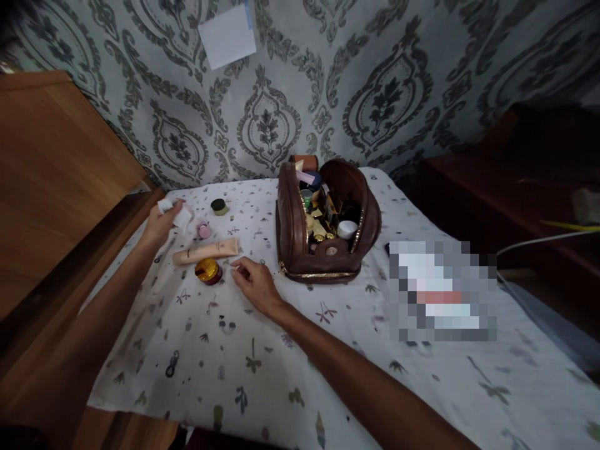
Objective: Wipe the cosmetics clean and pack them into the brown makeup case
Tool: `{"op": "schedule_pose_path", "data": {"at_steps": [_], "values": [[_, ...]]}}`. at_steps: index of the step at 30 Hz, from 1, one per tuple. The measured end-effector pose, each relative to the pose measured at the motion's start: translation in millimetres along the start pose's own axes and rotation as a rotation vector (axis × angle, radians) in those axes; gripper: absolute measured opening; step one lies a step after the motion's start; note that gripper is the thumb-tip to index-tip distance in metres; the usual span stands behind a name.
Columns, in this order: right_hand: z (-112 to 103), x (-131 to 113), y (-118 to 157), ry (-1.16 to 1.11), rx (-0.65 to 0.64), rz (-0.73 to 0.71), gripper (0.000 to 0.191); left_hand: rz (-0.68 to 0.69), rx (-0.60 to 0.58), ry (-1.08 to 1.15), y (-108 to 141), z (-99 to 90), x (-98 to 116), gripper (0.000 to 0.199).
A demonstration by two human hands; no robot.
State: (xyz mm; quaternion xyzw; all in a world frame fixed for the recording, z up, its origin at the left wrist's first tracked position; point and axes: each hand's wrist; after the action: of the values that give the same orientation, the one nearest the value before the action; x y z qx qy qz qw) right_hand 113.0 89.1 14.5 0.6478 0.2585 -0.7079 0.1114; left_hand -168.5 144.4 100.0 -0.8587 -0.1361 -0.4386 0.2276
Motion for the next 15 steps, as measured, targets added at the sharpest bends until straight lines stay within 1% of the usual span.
{"op": "schedule_pose_path", "data": {"at_steps": [1, 3, 5, 7, 10, 13, 15], "values": [[1, 0, 0, 0.0, 0.026, -0.019, 0.024, 0.005, -0.018, 0.036, 15, 5.4, 12, 0.049], [3, -3, 1, 0.003, 0.077, -0.065, 0.042, -0.011, -0.077, 0.186, 48, 19.0, 35, 0.053], [5, -8, 3, 0.004, 0.102, -0.105, 0.057, -0.049, -0.164, 0.23, 82, 34.0, 55, 0.052], [6, -13, 6, 0.017, 0.102, -0.146, 0.065, -0.044, -0.226, 0.208, 111, 48.0, 67, 0.05], [6, -18, 14, 0.076, 0.123, -0.241, 0.068, -0.027, -0.292, 0.13, 141, 65.3, 71, 0.047], [2, -22, 25, 0.112, 0.151, -0.282, 0.065, -0.051, -0.249, 0.08, 155, 76.5, 67, 0.045], [-1, -23, 34, 0.118, 0.162, -0.276, 0.066, -0.021, -0.23, 0.08, 159, 80.5, 65, 0.041]]}}
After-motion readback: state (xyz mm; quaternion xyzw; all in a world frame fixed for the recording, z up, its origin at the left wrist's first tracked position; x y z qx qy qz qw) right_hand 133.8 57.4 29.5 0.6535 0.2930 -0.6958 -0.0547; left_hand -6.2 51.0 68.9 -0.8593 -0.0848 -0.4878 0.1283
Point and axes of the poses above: each hand's wrist, its own y-axis away from the middle knuckle, its own z-axis out of the palm, x = y × z, and after that the axes turned 11 degrees about -y, right-handed
